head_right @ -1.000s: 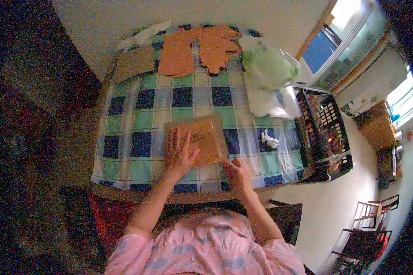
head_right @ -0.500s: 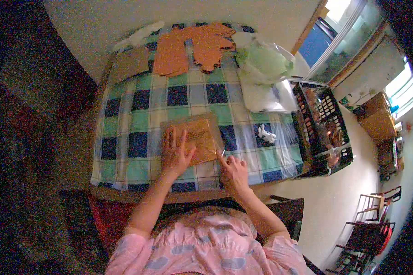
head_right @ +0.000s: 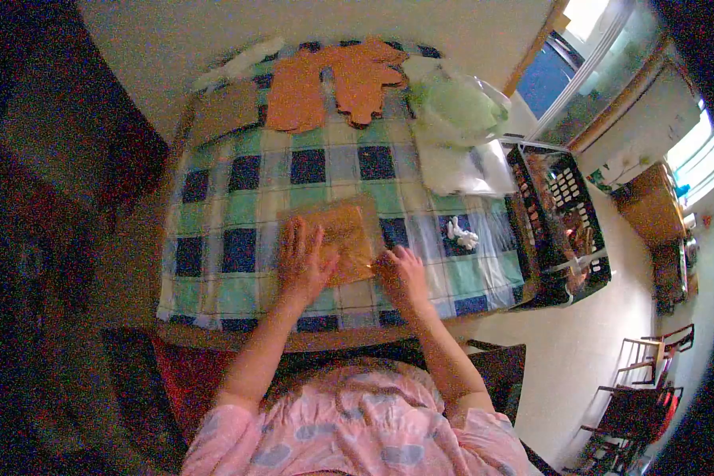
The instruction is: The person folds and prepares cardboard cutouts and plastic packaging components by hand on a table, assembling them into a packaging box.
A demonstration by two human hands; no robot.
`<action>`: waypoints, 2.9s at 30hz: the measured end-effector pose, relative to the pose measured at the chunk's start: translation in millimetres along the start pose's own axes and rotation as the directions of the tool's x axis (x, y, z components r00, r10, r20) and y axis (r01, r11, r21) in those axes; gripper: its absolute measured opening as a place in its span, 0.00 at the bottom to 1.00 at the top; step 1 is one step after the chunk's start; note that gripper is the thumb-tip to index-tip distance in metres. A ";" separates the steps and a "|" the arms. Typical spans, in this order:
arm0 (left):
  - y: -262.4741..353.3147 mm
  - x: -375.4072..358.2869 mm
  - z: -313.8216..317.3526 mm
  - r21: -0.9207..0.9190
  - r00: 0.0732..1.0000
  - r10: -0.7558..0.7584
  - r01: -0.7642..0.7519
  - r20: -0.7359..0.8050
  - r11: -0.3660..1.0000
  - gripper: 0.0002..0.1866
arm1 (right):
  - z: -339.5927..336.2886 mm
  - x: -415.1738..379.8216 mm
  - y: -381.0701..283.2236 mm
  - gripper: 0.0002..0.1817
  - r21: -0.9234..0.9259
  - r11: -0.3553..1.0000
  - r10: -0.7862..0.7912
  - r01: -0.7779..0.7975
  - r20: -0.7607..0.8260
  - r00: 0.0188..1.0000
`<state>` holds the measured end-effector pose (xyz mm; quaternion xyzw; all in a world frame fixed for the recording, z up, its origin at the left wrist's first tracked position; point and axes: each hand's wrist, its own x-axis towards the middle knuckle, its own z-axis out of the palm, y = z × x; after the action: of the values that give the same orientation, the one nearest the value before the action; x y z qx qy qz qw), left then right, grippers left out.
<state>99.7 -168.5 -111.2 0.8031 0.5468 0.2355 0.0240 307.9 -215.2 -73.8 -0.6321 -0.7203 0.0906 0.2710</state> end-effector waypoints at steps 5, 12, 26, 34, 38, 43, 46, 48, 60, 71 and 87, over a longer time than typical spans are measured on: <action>1.2 -3.0 2.8 -0.003 1.000 -0.005 0.005 -0.020 1.000 0.35 | -0.4 -2.5 9.7 0.06 0.217 0.972 0.076 -0.086 0.054 0.996; 0.7 -2.3 2.4 -0.023 1.000 0.001 -0.001 -0.031 1.000 0.34 | -7.0 -5.5 3.9 0.15 0.152 0.985 0.080 -0.076 -0.020 0.997; -35.7 -6.0 -8.5 -0.812 0.881 -0.433 0.107 -0.190 0.574 0.20 | 3.6 -10.0 35.9 0.07 0.208 0.957 0.223 -0.204 -0.074 0.972; -36.2 -48.8 -23.9 -0.631 0.926 -0.377 0.286 -0.012 0.722 0.17 | 4.0 -14.1 34.7 0.09 0.131 0.970 0.208 -0.205 -0.012 0.978; -22.6 -49.6 -17.9 -0.461 0.953 -0.239 0.131 -0.184 0.878 0.20 | 5.6 -11.7 35.5 0.07 0.233 0.926 0.289 -0.299 0.076 0.954; -5.1 -41.6 -31.0 -0.344 0.954 -0.157 0.063 -0.255 0.937 0.17 | 4.1 -7.0 40.4 0.06 0.372 0.839 0.372 -0.398 0.142 0.917; 35.3 -32.1 -35.4 -0.266 0.960 -0.002 -0.075 -0.280 0.961 0.10 | 8.1 -7.9 48.8 0.07 0.458 0.789 0.379 -0.409 0.161 0.911; 67.8 -24.2 -17.2 -0.297 0.966 0.108 -0.177 -0.236 0.938 0.06 | 10.8 -6.4 53.9 0.06 0.442 0.819 0.328 -0.365 0.161 0.931; 112.1 -12.0 8.4 -0.093 0.933 0.327 -0.343 -0.148 0.935 0.03 | 23.6 -10.8 68.4 0.06 0.522 0.790 0.281 -0.322 0.160 0.946; 111.1 -9.1 -16.2 -0.254 0.957 0.236 -0.274 -0.171 0.928 0.03 | 21.2 -10.3 64.2 0.06 0.539 0.752 0.336 -0.380 0.184 0.924; 83.7 -36.3 -34.2 -0.819 0.980 0.066 0.117 0.185 0.562 0.09 | 8.1 -7.8 41.9 0.07 0.648 0.624 0.371 -0.437 0.246 0.895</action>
<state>147.9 -241.9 -68.8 0.7091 0.3794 0.3839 0.4538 340.4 -213.2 -102.6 -0.6260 -0.4848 0.4376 0.4262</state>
